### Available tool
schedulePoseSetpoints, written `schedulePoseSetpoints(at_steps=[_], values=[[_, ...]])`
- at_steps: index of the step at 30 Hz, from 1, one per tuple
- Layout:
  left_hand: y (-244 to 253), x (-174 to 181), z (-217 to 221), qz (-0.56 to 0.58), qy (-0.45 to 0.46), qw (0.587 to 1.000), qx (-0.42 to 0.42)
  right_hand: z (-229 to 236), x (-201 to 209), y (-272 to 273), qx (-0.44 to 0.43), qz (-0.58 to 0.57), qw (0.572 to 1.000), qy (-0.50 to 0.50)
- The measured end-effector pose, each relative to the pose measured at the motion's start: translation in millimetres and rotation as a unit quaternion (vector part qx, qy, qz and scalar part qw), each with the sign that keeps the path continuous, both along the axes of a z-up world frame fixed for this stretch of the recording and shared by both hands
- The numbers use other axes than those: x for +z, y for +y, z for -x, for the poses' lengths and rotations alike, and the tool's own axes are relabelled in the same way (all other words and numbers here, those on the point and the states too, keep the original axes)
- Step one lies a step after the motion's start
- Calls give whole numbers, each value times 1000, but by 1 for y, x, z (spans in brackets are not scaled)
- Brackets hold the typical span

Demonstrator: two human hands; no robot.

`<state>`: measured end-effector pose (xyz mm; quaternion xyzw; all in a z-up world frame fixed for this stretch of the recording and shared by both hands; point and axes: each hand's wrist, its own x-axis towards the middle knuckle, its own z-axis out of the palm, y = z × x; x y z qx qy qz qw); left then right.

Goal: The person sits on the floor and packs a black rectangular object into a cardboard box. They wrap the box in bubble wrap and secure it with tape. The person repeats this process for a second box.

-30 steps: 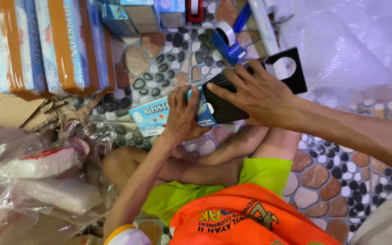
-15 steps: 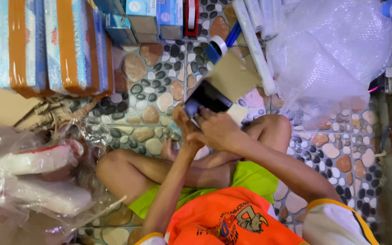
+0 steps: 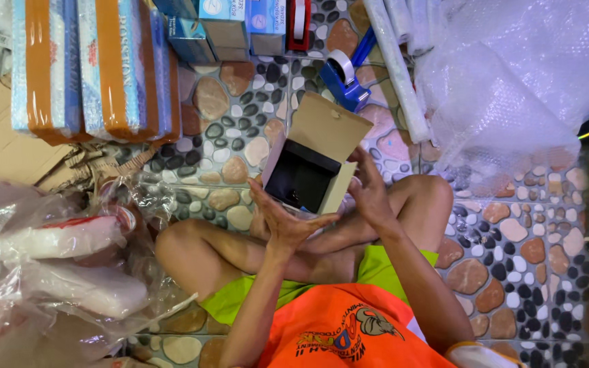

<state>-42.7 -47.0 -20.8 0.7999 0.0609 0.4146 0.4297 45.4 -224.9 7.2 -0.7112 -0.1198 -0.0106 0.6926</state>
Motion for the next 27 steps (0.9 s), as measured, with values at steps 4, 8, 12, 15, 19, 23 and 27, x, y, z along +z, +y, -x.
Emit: schedulePoseSetpoints(at_steps=[4,8,12,15,19,23,27], values=[[20,56,1,106,-6,994,-31,-13,4,40,35,5,996,79],[48,84,-1,-42,26,998,-49,-12,53,67,70,-27,994,77],[36,92,4,-179,51,982,-45,-12,72,70,37,77,993,-77],[31,79,3,-156,38,986,-34,4,85,64,80,94,971,-204],[31,76,-6,-140,-11,988,-70,23,98,52,137,204,932,-268],[-10,56,-7,-36,51,983,173,29,80,54,111,225,925,-284],[-12,23,1,94,-75,990,77,27,76,55,104,265,902,-325]])
